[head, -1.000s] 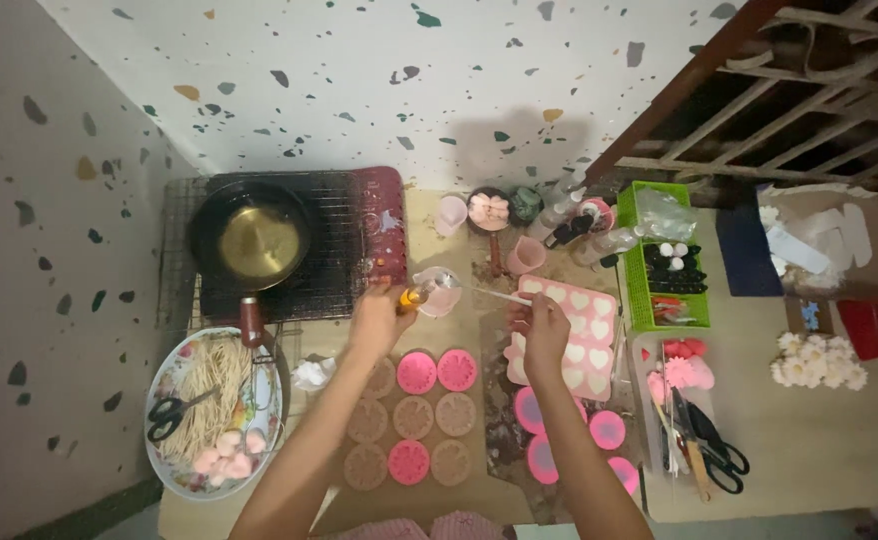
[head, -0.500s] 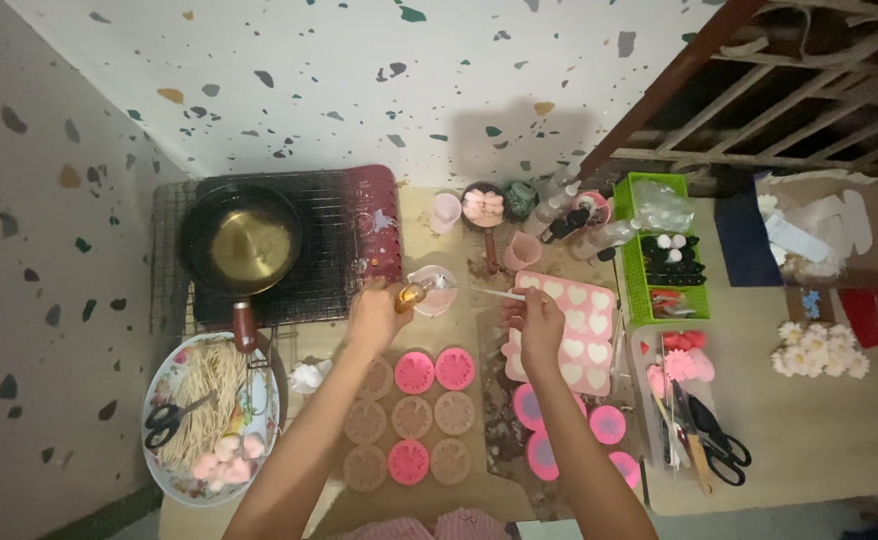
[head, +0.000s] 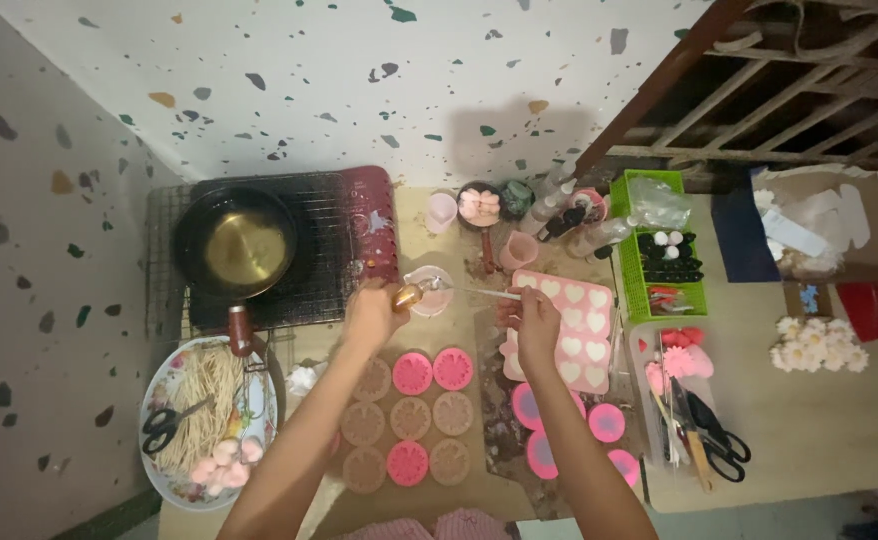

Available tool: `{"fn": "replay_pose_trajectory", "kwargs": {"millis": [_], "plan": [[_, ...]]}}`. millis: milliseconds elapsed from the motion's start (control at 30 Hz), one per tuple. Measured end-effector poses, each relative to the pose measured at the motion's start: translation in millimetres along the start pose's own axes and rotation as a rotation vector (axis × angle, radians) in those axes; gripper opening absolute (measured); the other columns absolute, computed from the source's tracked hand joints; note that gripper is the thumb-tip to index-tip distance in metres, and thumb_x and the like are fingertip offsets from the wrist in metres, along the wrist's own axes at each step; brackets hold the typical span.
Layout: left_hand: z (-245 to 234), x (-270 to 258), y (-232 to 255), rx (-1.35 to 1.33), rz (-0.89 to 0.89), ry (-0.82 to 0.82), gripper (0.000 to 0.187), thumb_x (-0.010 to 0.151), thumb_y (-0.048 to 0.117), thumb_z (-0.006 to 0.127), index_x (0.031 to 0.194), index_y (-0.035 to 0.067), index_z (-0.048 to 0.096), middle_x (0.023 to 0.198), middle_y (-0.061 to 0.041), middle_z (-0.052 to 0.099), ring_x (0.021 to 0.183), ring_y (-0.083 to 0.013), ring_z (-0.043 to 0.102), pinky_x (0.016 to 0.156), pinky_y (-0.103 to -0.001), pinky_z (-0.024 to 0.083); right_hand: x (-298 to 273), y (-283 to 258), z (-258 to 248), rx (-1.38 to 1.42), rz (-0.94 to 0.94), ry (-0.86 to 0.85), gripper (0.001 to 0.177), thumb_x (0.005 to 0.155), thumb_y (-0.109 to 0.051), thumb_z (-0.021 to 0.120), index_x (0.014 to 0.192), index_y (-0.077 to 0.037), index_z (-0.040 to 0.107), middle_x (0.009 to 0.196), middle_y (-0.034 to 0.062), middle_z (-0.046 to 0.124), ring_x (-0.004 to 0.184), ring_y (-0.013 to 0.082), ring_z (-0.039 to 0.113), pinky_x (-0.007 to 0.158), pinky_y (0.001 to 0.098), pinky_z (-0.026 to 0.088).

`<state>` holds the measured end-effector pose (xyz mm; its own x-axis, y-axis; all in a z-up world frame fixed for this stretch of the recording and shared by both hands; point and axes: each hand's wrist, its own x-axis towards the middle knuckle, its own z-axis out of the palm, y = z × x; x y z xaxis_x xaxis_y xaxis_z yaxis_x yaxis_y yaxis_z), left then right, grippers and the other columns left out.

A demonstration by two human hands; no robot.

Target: Melting wax on a portable stove and pouring it into silicone molds to create flower-shaped decorations.

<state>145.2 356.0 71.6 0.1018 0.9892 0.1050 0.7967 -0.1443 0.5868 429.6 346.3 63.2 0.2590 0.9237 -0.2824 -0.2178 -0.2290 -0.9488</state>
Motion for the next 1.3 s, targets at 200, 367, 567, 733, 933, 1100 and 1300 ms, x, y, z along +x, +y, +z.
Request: {"fn": "replay_pose_trajectory", "kwargs": {"millis": [200, 367, 567, 733, 933, 1100, 1300], "plan": [[1, 0, 0, 0.007, -0.021, -0.015, 0.032, 0.067, 0.017, 0.083, 0.097, 0.011, 0.076, 0.097, -0.016, 0.072, 0.099, -0.0361, 0.066, 0.089, -0.047, 0.052, 4, 5, -3, -0.01, 0.022, 0.009, 0.036, 0.108, -0.028, 0.05, 0.108, 0.004, 0.066, 0.082, 0.0132, 0.07, 0.066, 0.017, 0.066, 0.057, 0.03, 0.056], [-4, 0, 2, 0.003, 0.006, -0.013, 0.031, 0.068, 0.017, 0.082, 0.097, 0.011, 0.076, 0.094, -0.017, 0.071, 0.096, -0.0363, 0.066, 0.089, -0.048, 0.052, 0, 0, 0, -0.019, -0.013, -0.006, 0.035, 0.107, -0.027, 0.05, 0.109, 0.004, 0.066, 0.083, 0.0121, 0.071, 0.068, 0.0166, 0.068, 0.058, 0.0299, 0.057], [5, -4, 1, -0.02, -0.015, 0.013, 0.033, 0.07, 0.017, 0.084, 0.101, 0.01, 0.076, 0.096, -0.02, 0.069, 0.092, -0.0391, 0.067, 0.084, -0.049, 0.054, 3, 4, -3, -0.011, 0.008, 0.012, 0.036, 0.107, -0.027, 0.05, 0.107, 0.004, 0.067, 0.082, 0.0128, 0.071, 0.067, 0.0179, 0.069, 0.058, 0.0311, 0.058], [7, -9, 6, -0.053, -0.066, 0.01, 0.039, 0.067, 0.018, 0.087, 0.103, 0.009, 0.075, 0.098, -0.022, 0.069, 0.089, -0.0406, 0.068, 0.079, -0.05, 0.054, 6, 16, -6, -0.023, 0.014, 0.02, 0.035, 0.108, -0.027, 0.05, 0.109, 0.005, 0.067, 0.084, 0.0125, 0.072, 0.068, 0.0185, 0.068, 0.059, 0.0314, 0.057], [8, -11, 8, -0.088, -0.145, -0.016, 0.039, 0.069, 0.018, 0.087, 0.106, 0.01, 0.074, 0.099, -0.019, 0.071, 0.091, -0.0382, 0.07, 0.08, -0.048, 0.056, 4, 29, -9, -0.005, 0.084, -0.061, 0.035, 0.106, -0.029, 0.052, 0.119, 0.001, 0.064, 0.106, 0.0125, 0.068, 0.09, 0.0211, 0.071, 0.075, 0.0351, 0.062], [8, -11, 6, -0.102, -0.144, -0.012, 0.039, 0.07, 0.018, 0.087, 0.106, 0.011, 0.075, 0.099, -0.019, 0.071, 0.091, -0.039, 0.069, 0.08, -0.049, 0.055, 17, 63, -23, 0.283, 0.177, -0.108, 0.03, 0.107, -0.027, 0.053, 0.122, -0.002, 0.059, 0.112, 0.0097, 0.064, 0.104, 0.0222, 0.064, 0.088, 0.0395, 0.054], [9, -10, 3, -0.101, -0.148, -0.013, 0.039, 0.07, 0.019, 0.088, 0.106, 0.011, 0.075, 0.099, -0.019, 0.071, 0.091, -0.0383, 0.069, 0.081, -0.048, 0.055, 23, 77, -35, 0.42, 0.218, -0.126, 0.028, 0.107, -0.024, 0.051, 0.119, -0.001, 0.06, 0.109, 0.0104, 0.064, 0.1, 0.0223, 0.064, 0.088, 0.0414, 0.052]]}}
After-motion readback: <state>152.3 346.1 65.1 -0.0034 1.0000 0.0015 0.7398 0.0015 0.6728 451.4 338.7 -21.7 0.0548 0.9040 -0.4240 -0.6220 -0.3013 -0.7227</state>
